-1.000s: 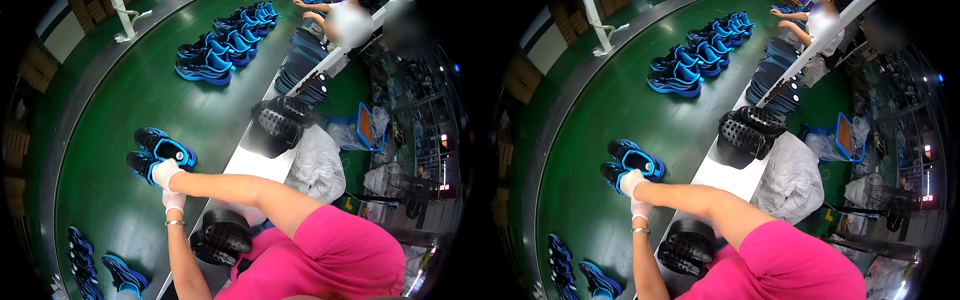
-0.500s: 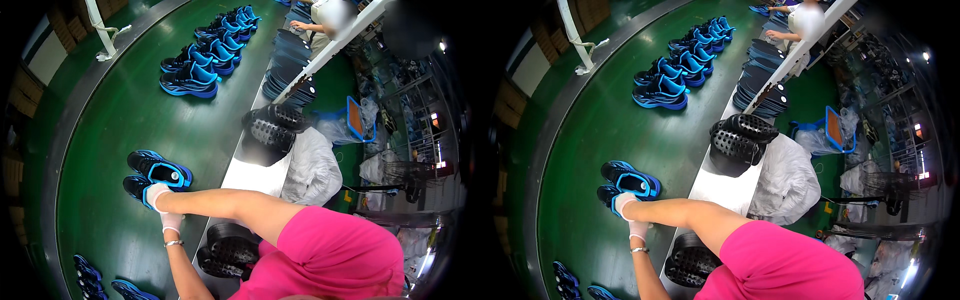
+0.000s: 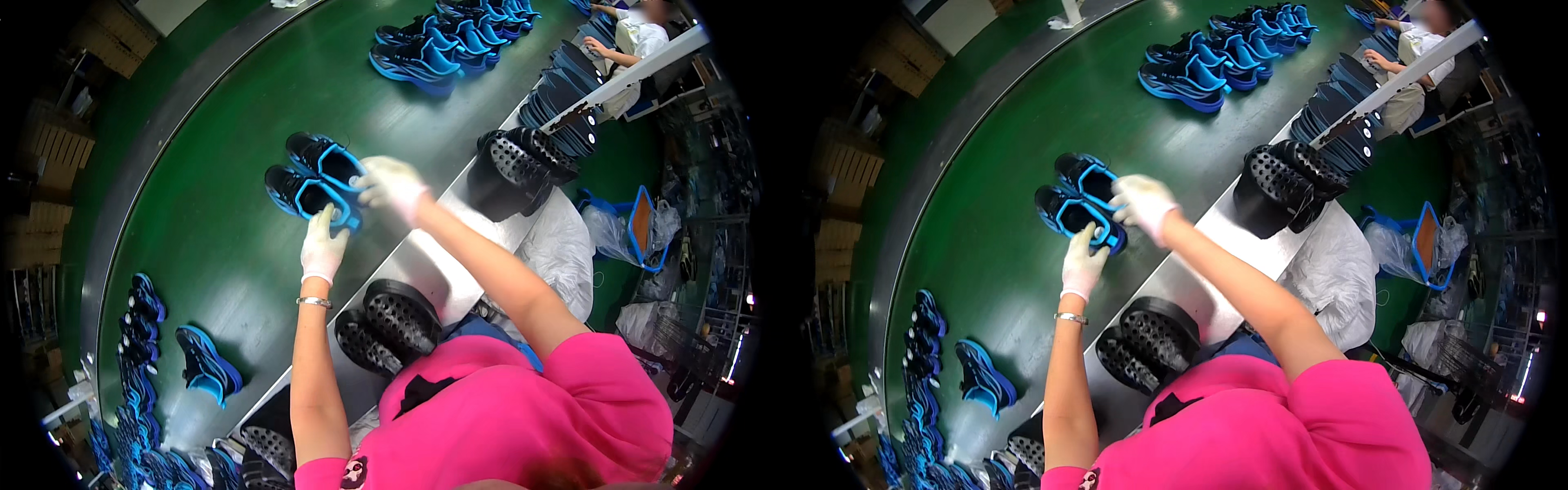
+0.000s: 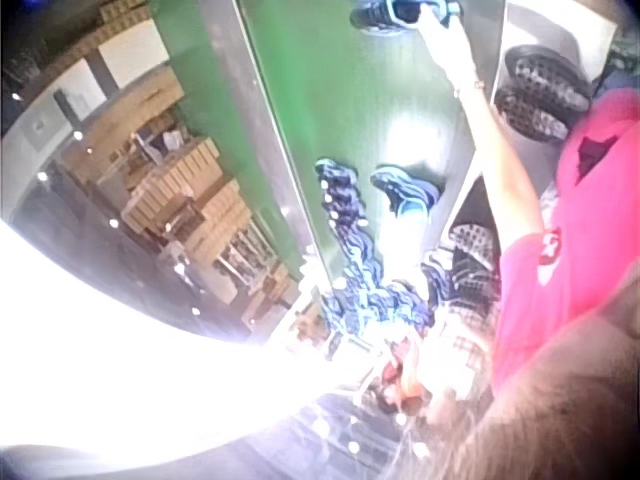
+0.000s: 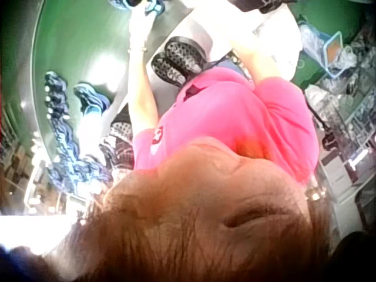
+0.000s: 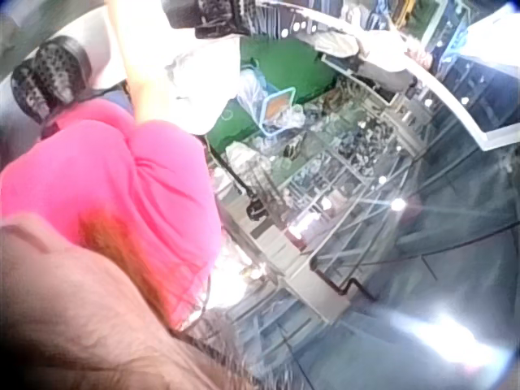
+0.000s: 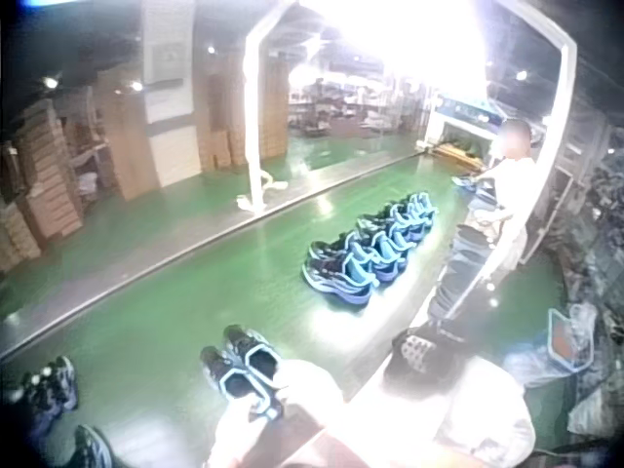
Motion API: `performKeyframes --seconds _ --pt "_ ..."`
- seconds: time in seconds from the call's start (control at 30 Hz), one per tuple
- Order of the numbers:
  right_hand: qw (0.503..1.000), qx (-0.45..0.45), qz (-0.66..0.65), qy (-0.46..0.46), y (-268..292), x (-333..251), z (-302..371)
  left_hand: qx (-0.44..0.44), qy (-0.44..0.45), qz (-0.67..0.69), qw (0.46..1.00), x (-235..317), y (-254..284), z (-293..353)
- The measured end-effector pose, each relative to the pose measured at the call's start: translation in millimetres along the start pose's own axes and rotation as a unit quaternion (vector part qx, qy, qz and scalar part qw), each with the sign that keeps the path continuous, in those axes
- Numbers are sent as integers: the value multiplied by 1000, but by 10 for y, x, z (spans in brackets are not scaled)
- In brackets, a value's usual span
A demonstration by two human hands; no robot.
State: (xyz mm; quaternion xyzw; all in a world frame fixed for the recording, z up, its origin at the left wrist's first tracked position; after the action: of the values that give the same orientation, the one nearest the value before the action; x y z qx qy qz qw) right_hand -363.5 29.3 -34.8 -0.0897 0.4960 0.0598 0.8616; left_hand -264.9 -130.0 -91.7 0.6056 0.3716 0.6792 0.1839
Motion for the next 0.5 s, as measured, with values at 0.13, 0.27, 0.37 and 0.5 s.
performKeyframes --seconds 0.13,0.27,0.37,0.5 --pt "961 -147 -158 -172 297 405 410 58 -33 -45 997 205 282 129" --pt "980 -137 98 -102 681 668 837 79 -78 -98 989 436 239 132" --pt "965 -82 247 -41 869 818 946 63 -88 -121 987 532 128 144" --pt "983 -87 156 -43 955 1020 910 64 -105 -149 981 595 -34 74"
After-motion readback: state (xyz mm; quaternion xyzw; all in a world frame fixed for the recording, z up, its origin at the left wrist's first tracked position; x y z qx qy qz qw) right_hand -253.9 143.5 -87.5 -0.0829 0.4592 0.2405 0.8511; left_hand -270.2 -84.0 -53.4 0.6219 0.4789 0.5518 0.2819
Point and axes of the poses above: each hand's wrist, its own z-axis away from the middle knuckle, its own y-axis out of the back of the hand, x = y × z, the point moved 5 cm from there along -z, towards the middle knuckle, and after that the axes turned 5 degrees about x, right-handed, at the moved point
